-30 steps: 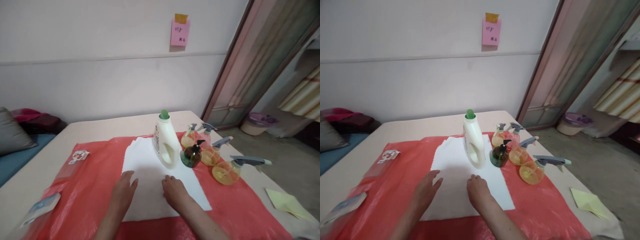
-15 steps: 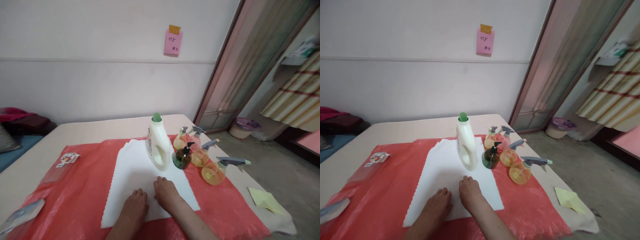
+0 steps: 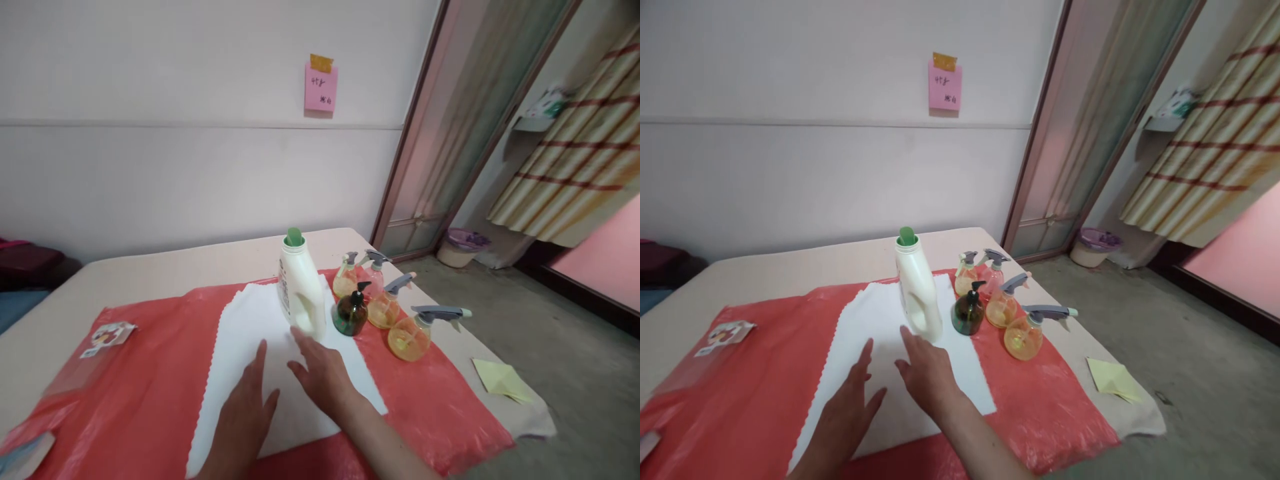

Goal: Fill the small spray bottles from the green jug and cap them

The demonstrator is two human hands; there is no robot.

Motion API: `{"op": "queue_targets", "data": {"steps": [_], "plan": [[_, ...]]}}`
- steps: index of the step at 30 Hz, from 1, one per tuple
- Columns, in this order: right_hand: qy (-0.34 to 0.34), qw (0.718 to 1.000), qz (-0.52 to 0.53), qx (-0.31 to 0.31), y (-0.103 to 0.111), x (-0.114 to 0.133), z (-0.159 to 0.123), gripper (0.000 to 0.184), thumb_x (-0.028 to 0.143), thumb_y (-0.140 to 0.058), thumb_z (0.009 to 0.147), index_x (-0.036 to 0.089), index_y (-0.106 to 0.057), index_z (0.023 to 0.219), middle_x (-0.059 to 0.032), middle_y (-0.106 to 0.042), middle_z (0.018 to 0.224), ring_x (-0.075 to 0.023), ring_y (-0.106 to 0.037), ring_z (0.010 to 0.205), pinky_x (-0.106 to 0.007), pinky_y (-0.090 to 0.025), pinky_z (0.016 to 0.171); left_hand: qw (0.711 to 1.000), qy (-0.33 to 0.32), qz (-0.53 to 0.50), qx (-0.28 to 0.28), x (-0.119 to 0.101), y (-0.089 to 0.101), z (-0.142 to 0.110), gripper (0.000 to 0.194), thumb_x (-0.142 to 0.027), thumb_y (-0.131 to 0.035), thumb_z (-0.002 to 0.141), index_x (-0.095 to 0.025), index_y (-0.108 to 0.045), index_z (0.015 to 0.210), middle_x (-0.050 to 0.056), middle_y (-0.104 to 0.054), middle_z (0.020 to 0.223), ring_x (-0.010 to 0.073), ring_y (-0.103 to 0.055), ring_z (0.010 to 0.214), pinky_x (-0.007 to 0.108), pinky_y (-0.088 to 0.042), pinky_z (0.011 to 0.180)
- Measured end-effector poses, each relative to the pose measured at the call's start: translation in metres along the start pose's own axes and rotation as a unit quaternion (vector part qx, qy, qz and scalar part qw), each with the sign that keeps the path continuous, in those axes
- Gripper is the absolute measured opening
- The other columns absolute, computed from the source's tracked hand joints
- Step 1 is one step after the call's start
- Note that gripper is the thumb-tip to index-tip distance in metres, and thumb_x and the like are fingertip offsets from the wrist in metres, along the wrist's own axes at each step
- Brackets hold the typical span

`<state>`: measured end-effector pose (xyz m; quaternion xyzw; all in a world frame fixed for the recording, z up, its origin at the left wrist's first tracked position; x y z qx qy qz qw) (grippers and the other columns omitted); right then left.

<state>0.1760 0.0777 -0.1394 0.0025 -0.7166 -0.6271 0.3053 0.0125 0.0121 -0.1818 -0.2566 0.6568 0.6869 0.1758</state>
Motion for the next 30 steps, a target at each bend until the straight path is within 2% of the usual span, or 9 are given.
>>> {"op": "queue_targets", "data": {"steps": [3,6,8,11,14,19,25,30], "plan": [[-0.030,0.992,0.100,-0.066,0.007,-0.006,0.003,0.075,0.020,-0.053,0.097,0.034,-0.018,0.163,-0.0054,-0.062,0.141,-0.0122,-0.070,0.096,-0.028,-0.055,0.093,0.992,0.044,-0.103,-0.056,0.004,0.011,0.000,0.087,-0.039,-0.051,0.093,-0.032,-0.003,0.166,0.012,-0.060,0.145,0.0278,-0.068,0.120,0.045,-0.056,0.094],[-0.064,0.958,0.251,-0.125,0.007,-0.013,0.005,0.096,0.014,-0.059,0.087,0.033,-0.006,0.165,-0.0032,-0.066,0.124,-0.0102,-0.064,0.072,-0.027,-0.056,0.080,0.979,0.057,-0.185,-0.066,0.002,0.019,0.002,0.096,-0.043,-0.057,0.090,-0.029,0.000,0.166,0.008,-0.070,0.124,0.0256,-0.071,0.112,0.045,-0.056,0.096],[-0.067,0.938,0.309,-0.138,0.006,-0.015,0.005,0.101,0.012,-0.059,0.084,0.028,-0.002,0.165,-0.0014,-0.066,0.114,-0.0097,-0.059,0.067,-0.026,-0.055,0.076,0.972,0.052,-0.218,-0.070,0.002,0.023,0.005,0.099,-0.044,-0.059,0.089,-0.028,0.002,0.166,0.005,-0.072,0.112,0.0242,-0.072,0.107,0.045,-0.055,0.098],[-0.047,0.935,0.328,-0.129,0.003,-0.013,0.006,0.102,0.006,-0.051,0.081,0.026,0.001,0.166,0.0026,-0.064,0.097,-0.0103,-0.056,0.067,-0.024,-0.052,0.073,0.967,0.051,-0.241,-0.072,0.004,0.028,0.007,0.099,-0.042,-0.058,0.090,-0.027,0.005,0.166,0.002,-0.072,0.101,0.0224,-0.073,0.099,0.044,-0.055,0.097],[-0.038,0.937,0.327,-0.118,0.000,-0.013,0.009,0.105,0.001,-0.046,0.077,0.029,0.000,0.166,0.0057,-0.061,0.085,-0.0117,-0.055,0.068,-0.023,-0.049,0.070,0.962,0.042,-0.256,-0.079,0.002,0.032,0.006,0.096,-0.039,-0.054,0.091,-0.027,0.004,0.166,0.000,-0.071,0.096,0.0202,-0.072,0.093,0.043,-0.055,0.096],[-0.031,0.931,0.342,-0.120,-0.004,-0.015,0.011,0.103,0.001,-0.046,0.076,0.028,-0.003,0.166,0.0059,-0.061,0.083,-0.0118,-0.056,0.067,-0.023,-0.048,0.070,0.963,0.052,-0.251,-0.083,-0.009,0.037,0.001,0.093,-0.039,-0.052,0.091,-0.030,0.003,0.166,-0.002,-0.069,0.093,0.0194,-0.070,0.090,0.042,-0.054,0.094],[-0.021,0.920,0.365,-0.140,-0.004,-0.019,0.010,0.099,0.004,-0.048,0.075,0.029,-0.016,0.165,0.0065,-0.062,0.081,-0.0109,-0.052,0.061,-0.023,-0.045,0.063,0.962,0.067,-0.252,-0.081,-0.010,0.036,0.002,0.096,-0.043,-0.054,0.089,-0.027,0.000,0.166,-0.001,-0.069,0.095,0.0211,-0.071,0.092,0.043,-0.053,0.095],[-0.016,0.902,0.391,-0.184,-0.001,-0.023,0.010,0.091,0.010,-0.051,0.074,0.026,-0.030,0.161,0.0072,-0.061,0.076,-0.0112,-0.052,0.059,-0.024,-0.044,0.060,0.958,0.079,-0.263,-0.081,-0.009,0.033,0.001,0.098,-0.049,-0.057,0.088,-0.029,-0.003,0.167,0.001,-0.069,0.097,0.0231,-0.071,0.094,0.046,-0.054,0.095]]}}
Point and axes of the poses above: each hand's wrist, its own z-axis towards the middle knuckle, its own y-axis out of the back of the hand, x = y × z, the point moved 5 cm from there along z, towards the middle knuckle
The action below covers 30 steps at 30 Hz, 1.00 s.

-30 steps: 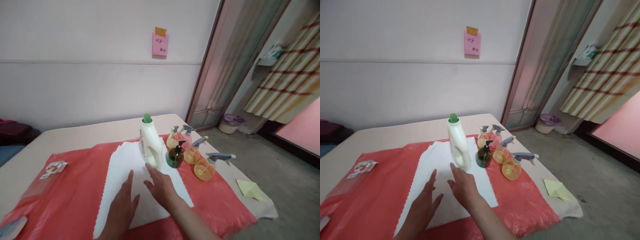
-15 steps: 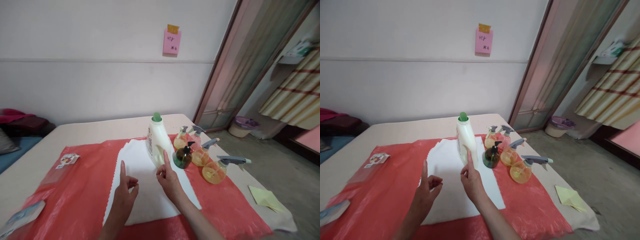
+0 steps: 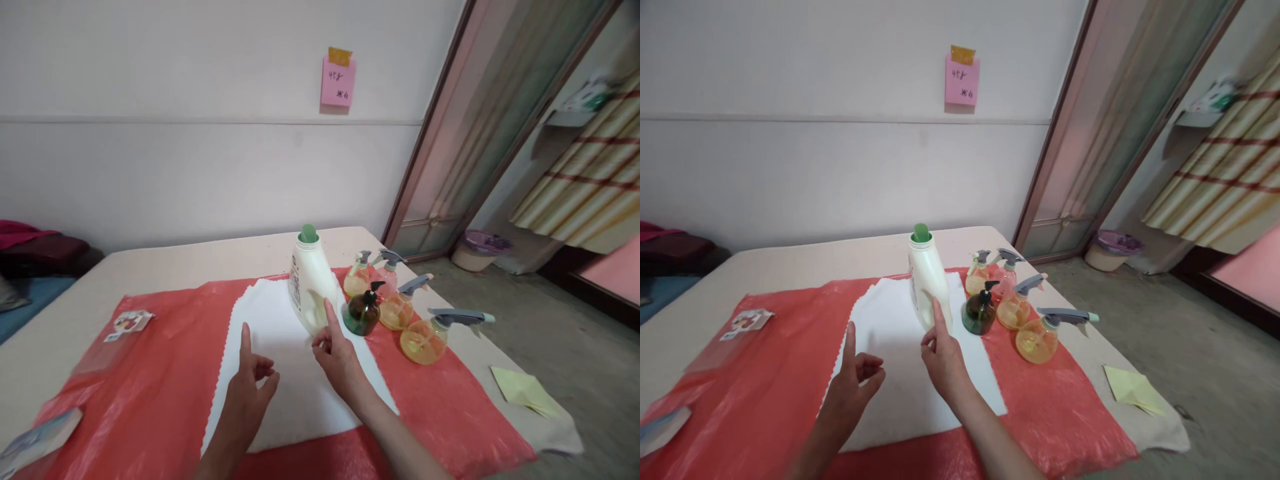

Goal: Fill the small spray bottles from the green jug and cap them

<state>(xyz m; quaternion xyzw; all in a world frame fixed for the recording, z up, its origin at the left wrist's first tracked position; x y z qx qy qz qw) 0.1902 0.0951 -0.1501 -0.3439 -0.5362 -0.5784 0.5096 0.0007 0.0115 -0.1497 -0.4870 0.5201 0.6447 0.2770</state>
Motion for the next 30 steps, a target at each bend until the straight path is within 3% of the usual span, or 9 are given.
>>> {"op": "queue_targets", "data": {"steps": [3,6,9,12,16,18,22,25,30], "plan": [[0.003,0.998,0.019,-0.065,0.014,0.000,0.003,0.079,0.021,-0.056,0.078,0.020,-0.040,0.155,0.0071,-0.059,0.071,-0.0129,-0.052,0.060,-0.026,-0.045,0.061,1.000,0.005,0.004,-0.003,0.002,0.001,0.000,0.094,-0.051,-0.058,0.088,-0.029,-0.010,0.166,0.005,-0.071,0.107,0.0230,-0.072,0.094,0.046,-0.055,0.093],[-0.004,0.984,0.027,-0.177,0.043,-0.006,0.008,0.057,0.039,-0.059,0.086,0.016,-0.053,0.138,0.0044,-0.058,0.074,-0.0151,-0.055,0.067,-0.030,-0.048,0.068,1.000,-0.003,0.027,-0.012,0.006,0.007,0.002,0.074,-0.052,-0.057,0.089,-0.028,-0.039,0.157,0.008,-0.071,0.119,0.0226,-0.072,0.096,0.045,-0.057,0.093],[-0.016,0.956,0.020,-0.292,0.078,-0.021,0.016,0.045,0.049,-0.057,0.087,0.017,-0.058,0.119,-0.0020,-0.062,0.089,-0.0177,-0.058,0.081,-0.034,-0.050,0.080,0.998,-0.019,0.062,0.011,0.012,0.011,0.007,0.050,-0.053,-0.058,0.089,-0.025,-0.067,0.130,0.007,-0.075,0.110,0.0243,-0.073,0.097,0.043,-0.059,0.090],[-0.030,0.935,-0.001,-0.353,0.104,-0.041,0.028,0.047,0.048,-0.060,0.083,0.018,-0.056,0.119,-0.0110,-0.063,0.114,-0.0227,-0.060,0.103,-0.041,-0.048,0.094,0.995,-0.046,0.084,0.026,0.015,0.011,0.011,0.041,-0.050,-0.058,0.090,-0.025,-0.072,0.118,0.005,-0.077,0.099,0.0240,-0.074,0.094,0.040,-0.061,0.087],[-0.030,0.942,-0.041,-0.332,0.117,-0.063,0.052,0.061,0.043,-0.070,0.075,0.020,-0.056,0.129,-0.0128,-0.061,0.132,-0.0282,-0.057,0.121,-0.047,-0.045,0.103,0.990,-0.092,0.102,0.044,0.014,0.003,0.010,0.037,-0.043,-0.053,0.093,-0.025,-0.071,0.119,0.005,-0.076,0.109,0.0209,-0.074,0.092,0.038,-0.060,0.086],[-0.027,0.954,-0.059,-0.294,0.117,-0.072,0.063,0.054,0.042,-0.075,0.076,0.020,-0.061,0.123,-0.0084,-0.067,0.119,-0.0251,-0.062,0.109,-0.045,-0.049,0.098,0.987,-0.097,0.114,0.058,0.015,-0.002,0.007,0.036,-0.041,-0.051,0.094,-0.025,-0.071,0.120,0.005,-0.076,0.111,0.0203,-0.074,0.091,0.036,-0.060,0.082],[-0.038,0.963,-0.100,-0.247,0.117,-0.083,0.072,0.031,0.046,-0.070,0.092,0.017,-0.066,0.102,-0.0024,-0.067,0.096,-0.0165,-0.064,0.085,-0.038,-0.055,0.081,0.985,-0.101,0.131,0.055,0.013,-0.007,0.001,0.036,-0.037,-0.048,0.096,-0.025,-0.070,0.120,0.005,-0.076,0.108,0.0205,-0.074,0.089,0.033,-0.056,0.069],[-0.037,0.955,-0.123,-0.266,0.121,-0.077,0.067,0.032,0.048,-0.066,0.095,0.017,-0.064,0.101,-0.0016,-0.065,0.094,-0.0147,-0.062,0.081,-0.035,-0.055,0.077,0.983,-0.102,0.138,0.073,0.011,-0.008,-0.002,0.036,-0.037,-0.048,0.096,-0.024,-0.069,0.122,0.006,-0.076,0.109,0.0201,-0.074,0.088,0.033,-0.055,0.070],[-0.015,0.949,-0.137,-0.282,0.120,-0.048,0.053,0.035,0.056,-0.065,0.086,0.022,-0.056,0.089,0.0013,-0.057,0.078,-0.0177,-0.053,0.072,-0.035,-0.045,0.071,0.981,-0.102,0.142,0.087,0.004,-0.012,-0.004,0.039,-0.035,-0.045,0.095,-0.020,-0.068,0.123,0.007,-0.074,0.108,0.0205,-0.073,0.089,0.034,-0.055,0.073]]}}
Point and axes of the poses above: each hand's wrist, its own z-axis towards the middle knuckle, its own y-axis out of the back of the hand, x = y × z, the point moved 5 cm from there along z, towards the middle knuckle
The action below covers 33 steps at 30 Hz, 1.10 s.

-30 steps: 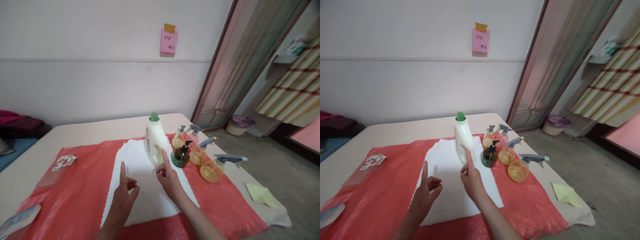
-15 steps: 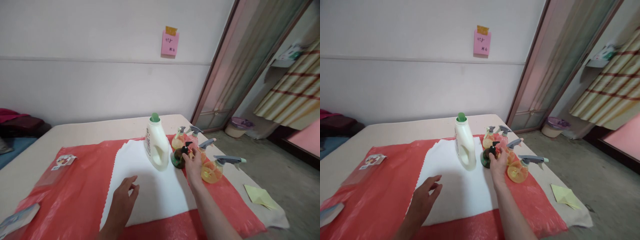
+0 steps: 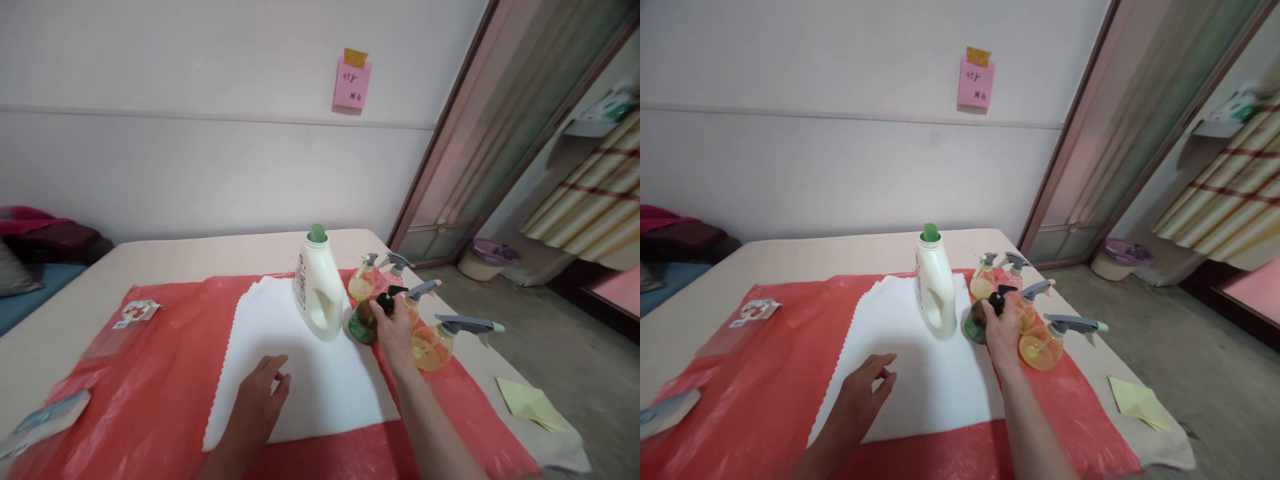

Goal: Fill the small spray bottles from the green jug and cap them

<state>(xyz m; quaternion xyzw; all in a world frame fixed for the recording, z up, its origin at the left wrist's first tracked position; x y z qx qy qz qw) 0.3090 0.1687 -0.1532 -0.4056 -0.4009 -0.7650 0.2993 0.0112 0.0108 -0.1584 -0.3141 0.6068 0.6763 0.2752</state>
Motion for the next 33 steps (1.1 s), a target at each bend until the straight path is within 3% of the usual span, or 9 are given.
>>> {"op": "queue_targets", "data": {"steps": [5,9,15,17,20,23,26,28,33], "plan": [[0.022,0.998,-0.009,0.056,0.010,0.030,-0.017,0.036,0.057,-0.066,0.075,0.025,-0.051,0.081,-0.0021,-0.057,0.078,-0.0234,-0.052,0.078,-0.038,-0.040,0.075,0.999,0.004,0.002,0.033,-0.005,-0.005,-0.001,0.040,-0.034,-0.043,0.096,-0.020,-0.067,0.125,0.007,-0.072,0.107,0.0205,-0.071,0.087,0.037,-0.055,0.078],[0.028,0.989,0.011,0.146,0.013,0.055,-0.037,0.036,0.057,-0.071,0.071,0.025,-0.053,0.075,-0.0005,-0.055,0.069,-0.0220,-0.051,0.070,-0.037,-0.039,0.070,0.997,-0.002,-0.044,0.069,-0.009,-0.010,-0.003,0.047,-0.034,-0.050,0.093,-0.019,-0.061,0.136,0.011,-0.069,0.122,0.0236,-0.069,0.104,0.041,-0.055,0.091],[0.021,0.942,0.130,0.309,-0.026,0.097,-0.105,0.036,0.058,-0.067,0.078,0.024,-0.064,0.090,-0.0036,-0.073,0.086,-0.0223,-0.066,0.077,-0.035,-0.053,0.070,0.978,0.042,-0.179,0.096,-0.019,-0.022,-0.006,0.118,-0.030,-0.086,0.060,-0.022,-0.027,0.161,0.016,-0.045,0.160,0.0340,-0.048,0.143,0.048,-0.042,0.117],[0.014,0.933,0.158,0.323,-0.036,0.107,-0.126,0.034,0.055,-0.068,0.079,0.024,-0.066,0.092,-0.0037,-0.075,0.089,-0.0223,-0.068,0.080,-0.034,-0.055,0.071,0.978,0.059,-0.184,0.084,-0.021,-0.023,-0.006,0.119,-0.025,-0.086,0.057,-0.022,-0.027,0.160,0.015,-0.048,0.157,0.0343,-0.052,0.140,0.047,-0.045,0.114],[0.001,0.928,0.195,0.318,-0.038,0.114,-0.136,0.035,0.053,-0.069,0.080,0.024,-0.068,0.099,-0.0056,-0.076,0.097,-0.0232,-0.071,0.089,-0.035,-0.058,0.077,0.987,0.070,-0.134,0.063,-0.020,-0.018,-0.005,0.102,-0.022,-0.081,0.058,-0.025,-0.039,0.151,0.012,-0.060,0.144,0.0332,-0.061,0.127,0.044,-0.050,0.106],[-0.021,0.934,0.236,0.266,-0.022,0.109,-0.119,0.041,0.057,-0.067,0.083,0.024,-0.067,0.106,-0.0091,-0.075,0.111,-0.0244,-0.071,0.100,-0.039,-0.057,0.088,0.994,0.068,-0.064,0.059,-0.014,-0.011,-0.002,0.089,-0.019,-0.076,0.058,-0.027,-0.047,0.142,0.009,-0.063,0.137,0.0332,-0.061,0.124,0.044,-0.050,0.103],[-0.055,0.952,0.251,0.166,0.000,0.088,-0.083,0.044,0.065,-0.061,0.082,0.024,-0.062,0.099,-0.0094,-0.072,0.111,-0.0237,-0.071,0.091,-0.044,-0.057,0.090,0.997,0.068,-0.025,0.035,-0.003,-0.002,0.002,0.083,-0.018,-0.071,0.060,-0.026,-0.049,0.139,0.011,-0.062,0.138,0.0341,-0.059,0.126,0.046,-0.047,0.105],[-0.077,0.964,0.218,0.130,0.006,0.066,-0.058,0.046,0.068,-0.054,0.083,0.025,-0.058,0.098,-0.0080,-0.070,0.102,-0.0232,-0.070,0.082,-0.046,-0.057,0.085,0.997,0.072,-0.014,0.007,0.005,0.006,0.007,0.083,-0.018,-0.070,0.061,-0.025,-0.048,0.141,0.012,-0.060,0.141,0.0348,-0.055,0.131,0.047,-0.044,0.109],[-0.122,0.981,0.035,0.147,-0.008,0.007,-0.024,0.038,0.050,-0.080,0.059,0.026,-0.050,0.061,-0.0038,-0.055,0.059,-0.0317,-0.065,0.069,-0.046,-0.050,0.069,0.993,0.112,0.005,-0.031,0.018,0.028,0.018,0.082,-0.022,-0.072,0.062,-0.021,-0.045,0.139,0.011,-0.062,0.134,0.0334,-0.056,0.126,0.046,-0.046,0.104]]}}
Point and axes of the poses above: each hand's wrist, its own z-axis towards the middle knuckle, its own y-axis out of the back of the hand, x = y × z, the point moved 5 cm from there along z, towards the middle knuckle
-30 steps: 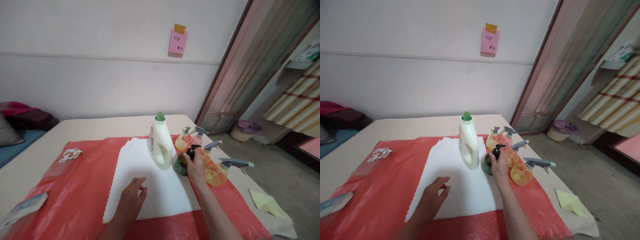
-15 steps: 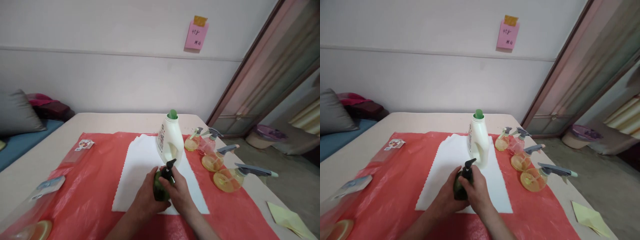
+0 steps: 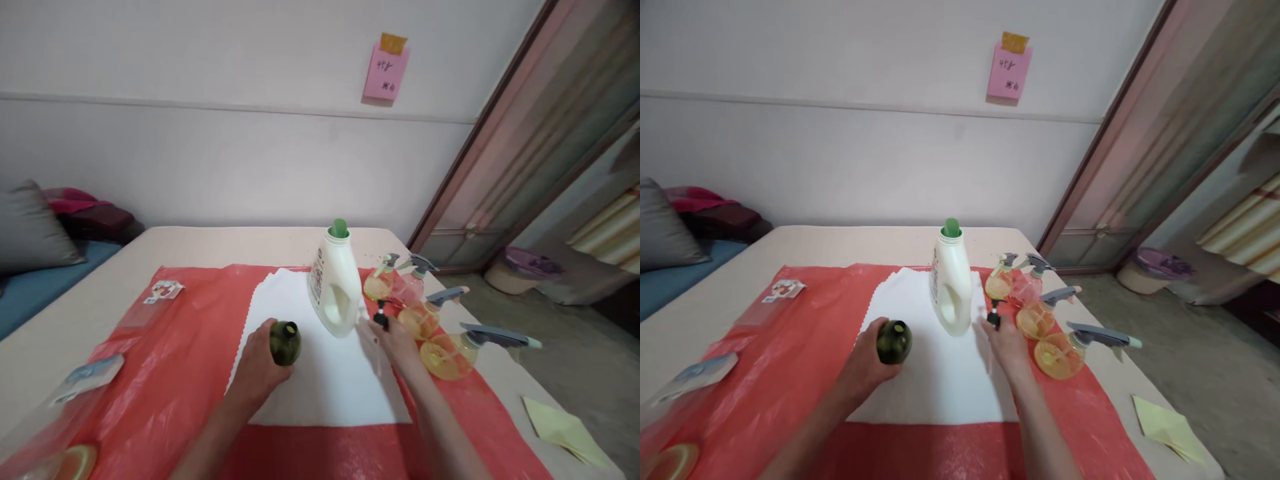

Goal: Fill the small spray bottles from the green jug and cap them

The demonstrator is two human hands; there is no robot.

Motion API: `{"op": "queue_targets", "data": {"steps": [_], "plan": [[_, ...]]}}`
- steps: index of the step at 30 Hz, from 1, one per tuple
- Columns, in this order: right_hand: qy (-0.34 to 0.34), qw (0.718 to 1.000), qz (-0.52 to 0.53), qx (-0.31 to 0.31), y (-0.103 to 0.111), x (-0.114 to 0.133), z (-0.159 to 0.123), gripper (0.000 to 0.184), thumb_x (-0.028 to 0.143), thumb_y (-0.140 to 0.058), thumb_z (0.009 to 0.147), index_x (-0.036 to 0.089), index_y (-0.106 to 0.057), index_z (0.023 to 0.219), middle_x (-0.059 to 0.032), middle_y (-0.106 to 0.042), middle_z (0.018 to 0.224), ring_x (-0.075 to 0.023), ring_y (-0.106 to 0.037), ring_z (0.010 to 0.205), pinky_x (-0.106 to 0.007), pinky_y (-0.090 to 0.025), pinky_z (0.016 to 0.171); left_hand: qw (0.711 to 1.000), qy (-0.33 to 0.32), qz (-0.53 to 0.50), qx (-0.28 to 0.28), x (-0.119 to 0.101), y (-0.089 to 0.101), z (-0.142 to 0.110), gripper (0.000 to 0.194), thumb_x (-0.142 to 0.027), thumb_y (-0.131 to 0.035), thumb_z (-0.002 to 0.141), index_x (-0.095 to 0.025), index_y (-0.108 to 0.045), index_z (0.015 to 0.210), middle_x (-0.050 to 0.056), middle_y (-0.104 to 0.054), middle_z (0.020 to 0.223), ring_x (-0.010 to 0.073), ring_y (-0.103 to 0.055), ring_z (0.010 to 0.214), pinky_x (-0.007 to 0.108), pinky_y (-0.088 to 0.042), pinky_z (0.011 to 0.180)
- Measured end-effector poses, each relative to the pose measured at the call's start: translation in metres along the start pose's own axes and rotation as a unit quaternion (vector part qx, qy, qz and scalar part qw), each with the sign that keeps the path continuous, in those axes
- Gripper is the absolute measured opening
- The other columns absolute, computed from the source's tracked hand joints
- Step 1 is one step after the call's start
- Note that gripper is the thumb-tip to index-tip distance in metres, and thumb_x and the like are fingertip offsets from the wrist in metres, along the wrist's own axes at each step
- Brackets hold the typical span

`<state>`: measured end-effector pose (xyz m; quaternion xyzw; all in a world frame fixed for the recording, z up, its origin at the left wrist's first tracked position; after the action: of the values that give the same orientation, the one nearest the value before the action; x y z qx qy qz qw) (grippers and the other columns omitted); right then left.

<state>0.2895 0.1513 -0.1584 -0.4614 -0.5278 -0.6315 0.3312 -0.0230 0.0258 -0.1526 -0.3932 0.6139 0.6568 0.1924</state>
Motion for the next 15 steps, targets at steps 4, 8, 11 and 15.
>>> {"op": "queue_targets", "data": {"steps": [4,8,11,15], "plan": [[0.006,0.997,-0.082,-0.001,-0.006,-0.014,0.000,0.044,0.035,-0.085,0.048,0.028,-0.042,0.050,-0.0019,-0.047,0.050,-0.0372,-0.065,0.080,-0.050,-0.047,0.077,0.999,0.021,-0.033,-0.015,0.001,0.014,0.004,0.078,-0.026,-0.073,0.066,-0.023,-0.043,0.138,0.009,-0.062,0.131,0.0313,-0.059,0.123,0.044,-0.049,0.099],[0.070,0.995,-0.070,-0.001,-0.012,0.002,-0.014,0.028,0.050,-0.072,0.065,0.027,-0.063,0.078,-0.0104,-0.070,0.083,-0.0356,-0.066,0.096,-0.053,-0.047,0.089,0.996,0.027,-0.071,-0.040,-0.005,0.025,0.000,0.077,-0.026,-0.075,0.066,-0.023,-0.044,0.136,0.009,-0.062,0.132,0.0300,-0.061,0.122,0.043,-0.050,0.099],[0.119,0.993,-0.020,0.020,-0.029,0.016,-0.021,0.056,0.057,-0.064,0.071,0.023,-0.064,0.115,-0.0155,-0.068,0.126,-0.0319,-0.062,0.115,-0.048,-0.048,0.098,0.995,0.024,-0.082,-0.042,-0.008,0.025,-0.002,0.077,-0.024,-0.076,0.063,-0.023,-0.048,0.135,0.009,-0.065,0.129,0.0304,-0.063,0.120,0.042,-0.051,0.097],[0.127,0.988,0.030,0.085,-0.062,0.020,-0.022,0.055,0.056,-0.070,0.070,0.020,-0.066,0.111,-0.0092,-0.075,0.104,-0.0275,-0.066,0.092,-0.043,-0.053,0.083,0.998,0.021,-0.061,-0.013,-0.001,0.011,-0.004,0.086,-0.022,-0.077,0.059,-0.022,-0.048,0.140,0.012,-0.064,0.133,0.0319,-0.060,0.125,0.043,-0.050,0.100]]}}
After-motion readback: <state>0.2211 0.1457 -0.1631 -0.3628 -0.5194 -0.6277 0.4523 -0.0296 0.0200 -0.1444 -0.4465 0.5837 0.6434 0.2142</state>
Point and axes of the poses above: each hand's wrist, its own z-axis towards the middle knuckle, its own y-axis out of the back of the hand, x = y × z, the point moved 5 cm from there along z, towards the middle knuckle
